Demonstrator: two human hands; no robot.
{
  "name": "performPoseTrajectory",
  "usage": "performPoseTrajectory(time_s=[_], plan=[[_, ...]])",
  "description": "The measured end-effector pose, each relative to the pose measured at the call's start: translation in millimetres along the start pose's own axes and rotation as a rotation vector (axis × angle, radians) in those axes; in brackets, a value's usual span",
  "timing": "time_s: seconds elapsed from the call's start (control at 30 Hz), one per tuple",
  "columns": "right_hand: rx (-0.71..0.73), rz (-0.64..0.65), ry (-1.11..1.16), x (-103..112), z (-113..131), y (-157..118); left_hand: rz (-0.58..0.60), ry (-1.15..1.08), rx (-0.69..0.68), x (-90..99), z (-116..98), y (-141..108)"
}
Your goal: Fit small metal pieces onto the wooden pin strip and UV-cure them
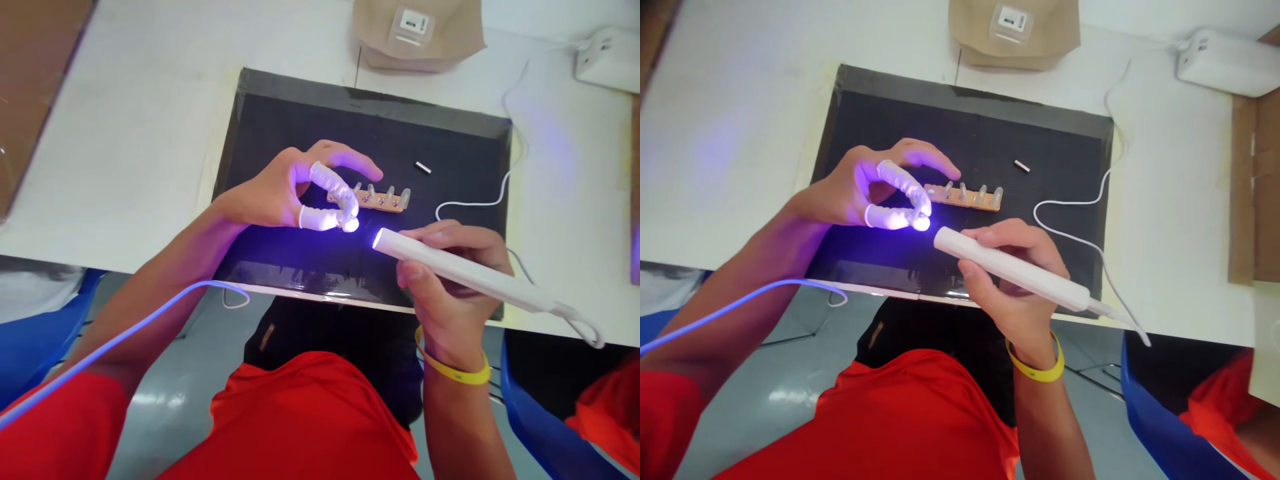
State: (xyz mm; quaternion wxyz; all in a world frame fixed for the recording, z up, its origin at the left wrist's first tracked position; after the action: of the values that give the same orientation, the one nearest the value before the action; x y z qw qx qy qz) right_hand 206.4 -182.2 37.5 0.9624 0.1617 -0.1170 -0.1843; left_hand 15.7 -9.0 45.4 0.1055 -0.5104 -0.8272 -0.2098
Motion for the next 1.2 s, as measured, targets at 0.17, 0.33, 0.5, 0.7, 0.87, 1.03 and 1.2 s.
performPoseTrajectory(time_s=[0.17, 0.33, 0.5, 0.7, 0.87, 1.03, 1.2], plan=[[-0.003, -0.011, -0.032, -1, -2, 2, 0.070, -0.052, 0.064, 2.9, 0, 1], [-0.017, -0.036, -0.032, 2, -8, 3, 0.069, -0.109, 0.018, 1.2, 1, 0], [-0.065, -0.072, 0.031, 2, -10, 2, 0.077, -0.158, -0.017, -1.0, 2, 1], [-0.075, -0.066, 0.070, 3, -10, 2, 0.085, -0.146, 0.119, -1.2, -1, 2], [-0.075, -0.069, 0.063, 4, -11, 3, 0.084, -0.131, 0.235, -1.7, -2, 2], [-0.070, -0.066, 0.040, 3, -11, 5, 0.103, -0.132, 0.253, -1.6, -2, 2], [-0.074, -0.065, 0.023, 3, -13, 4, 0.124, -0.126, 0.180, -1.1, -2, 2]])
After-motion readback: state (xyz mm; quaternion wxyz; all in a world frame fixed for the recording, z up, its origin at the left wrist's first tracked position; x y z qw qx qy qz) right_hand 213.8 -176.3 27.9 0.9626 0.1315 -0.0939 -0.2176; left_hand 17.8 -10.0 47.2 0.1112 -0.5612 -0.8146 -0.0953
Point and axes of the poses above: each hand's wrist, its own y-axis towards the middle knuckle, its own x-axis out of the back of the hand, z = x × y, the point moved 1 cm from there along y, towards the middle knuckle, and after that the axes turned 7 degrees about -y, right-handed, at the moved point
